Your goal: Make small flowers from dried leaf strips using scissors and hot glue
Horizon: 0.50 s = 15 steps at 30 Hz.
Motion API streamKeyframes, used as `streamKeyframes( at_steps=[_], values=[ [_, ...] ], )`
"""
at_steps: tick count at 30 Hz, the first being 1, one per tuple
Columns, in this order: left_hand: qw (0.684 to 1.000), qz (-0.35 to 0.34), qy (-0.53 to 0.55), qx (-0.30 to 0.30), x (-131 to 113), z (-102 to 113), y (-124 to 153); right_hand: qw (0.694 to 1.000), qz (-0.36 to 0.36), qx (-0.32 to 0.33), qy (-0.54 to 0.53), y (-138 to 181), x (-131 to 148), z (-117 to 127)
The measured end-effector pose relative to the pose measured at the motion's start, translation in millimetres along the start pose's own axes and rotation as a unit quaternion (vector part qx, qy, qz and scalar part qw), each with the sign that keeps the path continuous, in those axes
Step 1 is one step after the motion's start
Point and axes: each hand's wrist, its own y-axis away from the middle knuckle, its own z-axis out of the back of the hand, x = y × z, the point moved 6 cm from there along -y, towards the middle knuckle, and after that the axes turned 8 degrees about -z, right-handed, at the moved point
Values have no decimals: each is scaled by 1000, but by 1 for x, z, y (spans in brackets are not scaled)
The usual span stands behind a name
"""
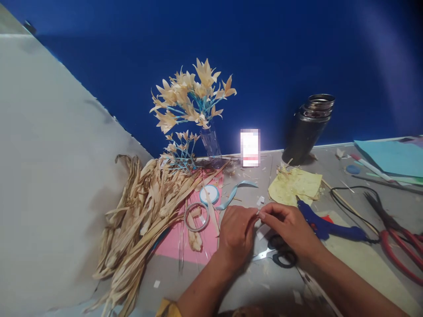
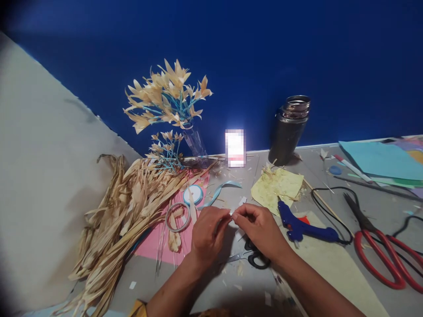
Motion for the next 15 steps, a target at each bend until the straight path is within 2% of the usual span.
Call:
streamKeyframes(
  at_steps=[2, 5, 7, 8, 9, 11, 13, 15],
  values=[
    [999, -13, -22, -42, -5, 9, -1, 1000, -18, -16, -11, -1, -3, 2],
    [993, 3, -12, -120, -12, 24, -1, 998, -18, -59, -24, -2, -2, 6],
    [992, 63, 64, -88, -10, 18, -1, 996, -2, -86, -34, -1, 2, 8],
    [984, 121, 120, -54, -5, 10, 0, 994, 7, -98, -38, 0, 3, 9],
    [963, 193, 185, -22, 1, -1, 3, 993, 15, -109, -39, 1, 5, 10],
    [891, 330, 311, 6, 10, -22, 13, 991, 32, -123, -32, 4, 7, 8],
    [816, 409, 408, -16, 15, -37, 21, 991, 53, -123, -18, 8, 9, 4],
    [762, 448, 465, -51, 18, -44, 26, 991, 68, -113, -7, 11, 11, -3]
  ],
)
